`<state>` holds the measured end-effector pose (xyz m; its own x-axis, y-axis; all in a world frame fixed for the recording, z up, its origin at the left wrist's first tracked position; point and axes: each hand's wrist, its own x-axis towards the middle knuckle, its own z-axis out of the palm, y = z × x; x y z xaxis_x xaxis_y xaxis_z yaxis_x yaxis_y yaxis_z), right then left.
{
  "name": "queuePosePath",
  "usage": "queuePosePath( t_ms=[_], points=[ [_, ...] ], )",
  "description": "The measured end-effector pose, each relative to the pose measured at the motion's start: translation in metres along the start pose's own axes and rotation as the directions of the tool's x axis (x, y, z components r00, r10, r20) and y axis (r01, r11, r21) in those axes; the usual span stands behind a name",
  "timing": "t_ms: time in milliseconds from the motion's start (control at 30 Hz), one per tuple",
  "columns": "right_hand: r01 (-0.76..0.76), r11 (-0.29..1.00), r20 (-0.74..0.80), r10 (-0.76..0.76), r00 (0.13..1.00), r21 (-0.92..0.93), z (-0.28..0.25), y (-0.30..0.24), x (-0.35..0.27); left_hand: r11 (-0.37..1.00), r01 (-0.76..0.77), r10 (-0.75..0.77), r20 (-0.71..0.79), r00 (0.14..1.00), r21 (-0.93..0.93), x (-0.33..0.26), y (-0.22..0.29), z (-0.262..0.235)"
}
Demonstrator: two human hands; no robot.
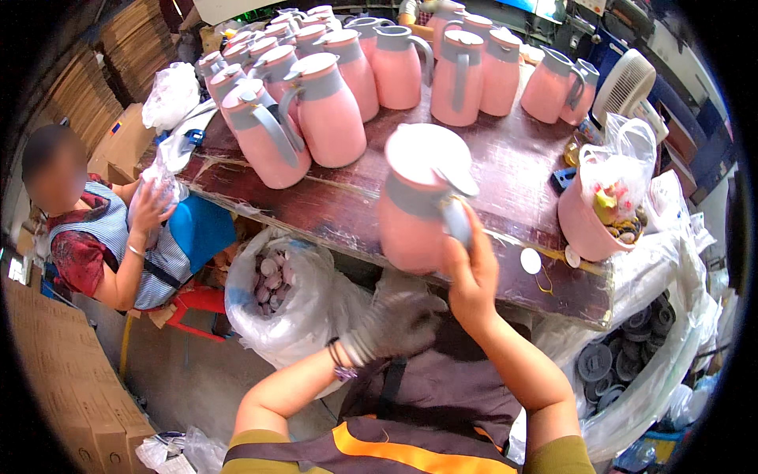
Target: The person assembles pink water jugs by attaching lids, handles, and small components by hand. They move items on the work surface and reach for parts from containers.
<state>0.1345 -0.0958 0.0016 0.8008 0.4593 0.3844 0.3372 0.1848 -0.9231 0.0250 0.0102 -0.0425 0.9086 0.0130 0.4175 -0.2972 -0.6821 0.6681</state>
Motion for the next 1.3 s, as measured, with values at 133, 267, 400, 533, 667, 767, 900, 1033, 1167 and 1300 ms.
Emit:
queuePosePath(
  t_ms=[133,267,400,533,667,767,900,1033,1167,1300],
  points=[
    [0.041,0.997,0.178,-0.030,0.984,-0.059,0.029,0.002,0.040,0.965,-0.032,0.044,-0.042,0.998,0.259,0.031,-0.044,0.014],
    [0.018,0.988,0.073,-0.007,0.997,-0.155,0.004,0.034,0.060,0.784,0.440,-0.299,-0.354,0.886,0.439,0.065,-0.111,-0.022],
    [-0.107,0.986,-0.004,0.108,0.994,-0.129,-0.032,0.089,0.112,0.696,0.422,-0.212,-0.396,0.894,0.580,0.059,-0.165,-0.042],
    [-0.120,0.966,-0.048,0.112,0.993,-0.229,-0.051,0.146,0.189,0.662,0.527,-0.256,-0.500,0.828,0.534,0.060,-0.172,-0.038],
    [-0.093,0.944,-0.102,0.064,0.993,-0.316,-0.065,0.187,0.288,0.567,0.621,-0.279,-0.584,0.762,0.541,0.070,-0.177,-0.034],
    [-0.123,0.968,-0.151,0.091,0.984,-0.220,-0.048,0.178,0.342,0.512,0.651,-0.305,-0.590,0.748,0.560,0.071,-0.179,-0.034],
    [-0.136,0.979,-0.064,0.127,0.990,-0.155,-0.036,0.193,0.342,0.468,0.680,-0.336,-0.598,0.728,0.565,0.069,-0.185,-0.036],
    [0.015,0.979,-0.040,-0.024,0.999,-0.205,-0.041,0.176,0.261,0.487,0.660,-0.319,-0.587,0.744,0.572,0.074,-0.187,-0.031],
    [-0.086,0.971,0.172,0.126,0.977,-0.221,-0.047,0.088,0.117,0.465,0.639,-0.260,-0.596,0.760,0.612,0.070,-0.191,-0.036],
    [-0.238,0.945,0.249,0.292,0.923,-0.225,-0.071,0.016,0.015,0.602,0.477,-0.099,-0.534,0.840,0.640,0.070,-0.191,-0.033]
  ],
)
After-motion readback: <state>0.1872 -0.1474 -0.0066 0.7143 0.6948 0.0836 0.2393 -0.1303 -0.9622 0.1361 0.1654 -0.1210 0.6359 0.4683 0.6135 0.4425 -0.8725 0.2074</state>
